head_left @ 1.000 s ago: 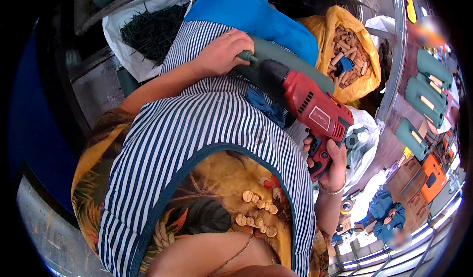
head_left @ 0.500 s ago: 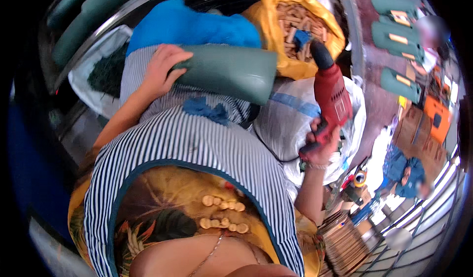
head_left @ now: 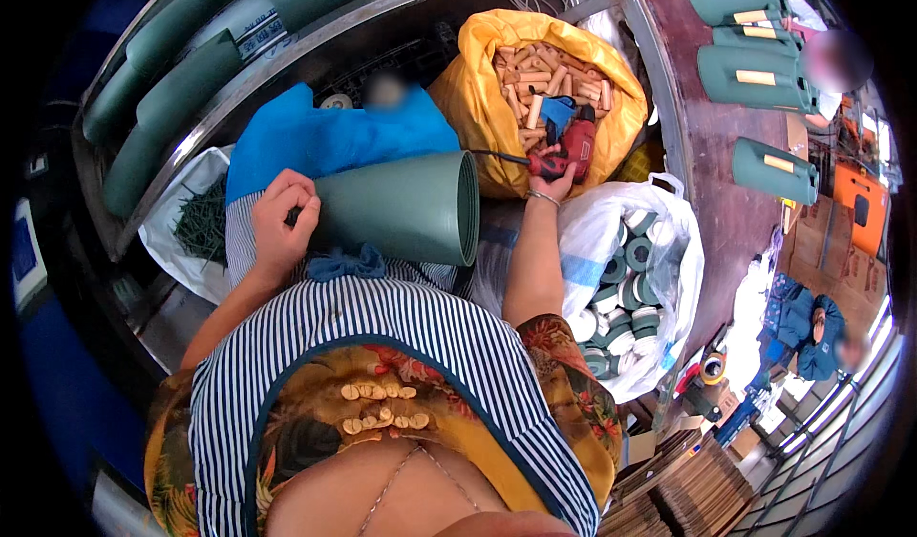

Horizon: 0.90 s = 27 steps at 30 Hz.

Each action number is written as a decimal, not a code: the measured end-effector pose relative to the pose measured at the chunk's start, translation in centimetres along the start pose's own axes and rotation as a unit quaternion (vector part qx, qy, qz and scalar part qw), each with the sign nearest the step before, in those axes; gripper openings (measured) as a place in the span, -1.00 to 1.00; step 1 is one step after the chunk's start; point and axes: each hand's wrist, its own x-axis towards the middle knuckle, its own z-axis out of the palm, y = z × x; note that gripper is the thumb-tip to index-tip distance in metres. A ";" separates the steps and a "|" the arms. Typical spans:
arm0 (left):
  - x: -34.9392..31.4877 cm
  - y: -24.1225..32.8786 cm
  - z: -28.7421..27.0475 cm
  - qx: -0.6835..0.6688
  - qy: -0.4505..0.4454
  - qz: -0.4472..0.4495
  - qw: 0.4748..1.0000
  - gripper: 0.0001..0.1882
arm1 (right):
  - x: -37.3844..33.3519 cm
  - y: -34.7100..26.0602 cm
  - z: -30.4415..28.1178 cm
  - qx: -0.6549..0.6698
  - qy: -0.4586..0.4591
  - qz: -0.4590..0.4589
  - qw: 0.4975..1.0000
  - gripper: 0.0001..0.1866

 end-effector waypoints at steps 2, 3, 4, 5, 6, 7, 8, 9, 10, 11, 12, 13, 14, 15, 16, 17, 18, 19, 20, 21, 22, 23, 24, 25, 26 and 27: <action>0.7 -0.3 0.4 -0.105 -0.008 -0.060 0.993 -0.79 | 0.8 -0.5 -1.1 -0.124 0.149 -0.080 0.978 -0.55; 1.0 -0.3 0.4 -0.151 -0.005 -0.095 0.984 -0.75 | 0.8 0.4 -0.2 -0.367 0.219 -0.176 0.887 -0.55; 1.2 -0.5 -0.4 -0.108 -0.054 -0.037 0.992 -0.66 | 0.2 1.4 0.9 -0.582 0.269 -0.256 0.723 -0.54; 0.9 -0.6 -0.2 -0.152 -0.026 -0.052 0.987 -0.66 | -0.8 2.7 2.5 -0.752 0.291 -0.315 0.500 -0.54; -0.1 -1.0 0.0 -0.195 0.008 -0.068 0.978 -0.65 | -2.3 4.8 6.2 -0.781 0.254 -0.502 0.273 -0.55; -0.1 -1.2 0.2 -0.242 0.031 -0.074 0.967 -0.64 | -1.9 5.0 8.1 -0.814 0.193 -0.462 0.294 -0.55; -0.4 -2.3 -0.1 -0.282 -0.004 -0.084 0.956 -0.61 | -1.0 5.3 9.2 -0.842 0.134 -0.418 0.313 -0.55; -0.3 -2.5 0.2 -0.300 -0.005 -0.092 0.949 -0.61 | 0.3 5.8 9.7 -0.865 0.072 -0.371 0.331 -0.55; -0.1 -2.4 0.4 -0.319 -0.008 -0.098 0.943 -0.61 | 2.1 6.2 10.0 -0.881 0.114 -0.293 0.354 -0.55; 0.0 -2.4 0.6 -0.336 -0.008 -0.103 0.936 -0.61 | 4.0 6.6 10.3 -0.888 0.153 -0.215 0.376 -0.55; 0.2 -2.6 0.7 -0.313 -0.031 -0.096 0.945 -0.62 | 5.2 6.7 10.1 -0.902 0.200 -0.176 0.340 -0.58; 0.3 -2.8 0.6 -0.288 -0.051 -0.090 0.952 -0.63 | 5.9 6.7 10.1 -0.909 0.181 -0.165 0.337 -0.59; 0.3 -2.8 0.4 -0.263 -0.073 -0.083 0.958 -0.64 | 6.4 6.3 10.1 -0.915 0.165 -0.153 0.335 -0.59; 0.5 -2.7 0.3 -0.257 -0.067 -0.078 0.961 -0.66 | 6.6 6.2 10.6 -0.921 0.145 -0.145 0.331 -0.60; 0.6 -2.5 0.3 -0.251 -0.064 -0.071 0.963 -0.67 | 6.0 6.0 10.6 -0.906 0.108 -0.207 0.352 -0.66; 0.8 -2.2 0.4 -0.246 -0.064 -0.063 0.965 -0.68 | 5.1 5.6 10.4 -0.874 0.069 -0.249 0.411 -0.67; 0.9 -1.0 0.8 -0.262 -0.017 -0.051 0.964 -0.74 | 3.6 5.7 11.4 -0.838 0.020 -0.290 0.462 -0.67; 1.2 -0.1 0.8 -0.252 -0.005 -0.027 0.967 -0.75 | 1.3 5.7 12.6 -0.796 -0.025 -0.325 0.510 -0.67; 1.1 0.4 0.6 -0.243 0.011 -0.008 0.970 -0.75 | -2.1 6.0 15.7 -0.780 -0.069 -0.354 0.512 -0.63; 1.1 1.5 0.1 -0.232 0.020 0.012 0.972 -0.76 | -5.3 5.5 18.4 -0.772 -0.105 -0.342 0.525 -0.66; 0.9 2.3 -0.3 -0.212 0.022 -0.002 0.977 -0.77 | -7.5 4.9 20.0 -0.750 -0.137 -0.361 0.537 -0.67; 0.7 3.7 -0.5 -0.245 0.030 -0.079 0.966 -0.76 | -9.0 3.9 20.7 -0.709 -0.194 -0.416 0.536 -0.68; 0.5 3.8 -0.7 -0.230 0.043 -0.072 0.970 -0.76 | -12.8 3.6 23.1 -0.716 -0.178 -0.339 0.584 -0.71; 0.6 4.3 -0.9 -0.220 0.045 -0.028 0.974 -0.77 | -16.8 3.9 25.4 -0.658 -0.195 -0.297 0.664 -0.72; 0.7 4.9 -1.4 -0.185 0.022 -0.013 0.982 -0.76 | -20.4 4.0 26.9 -0.635 -0.221 -0.284 0.684 -0.72; 1.0 5.8 -2.2 -0.110 -0.003 0.003 0.994 -0.76 | -24.0 4.6 28.4 -0.584 -0.261 -0.226 0.734 -0.72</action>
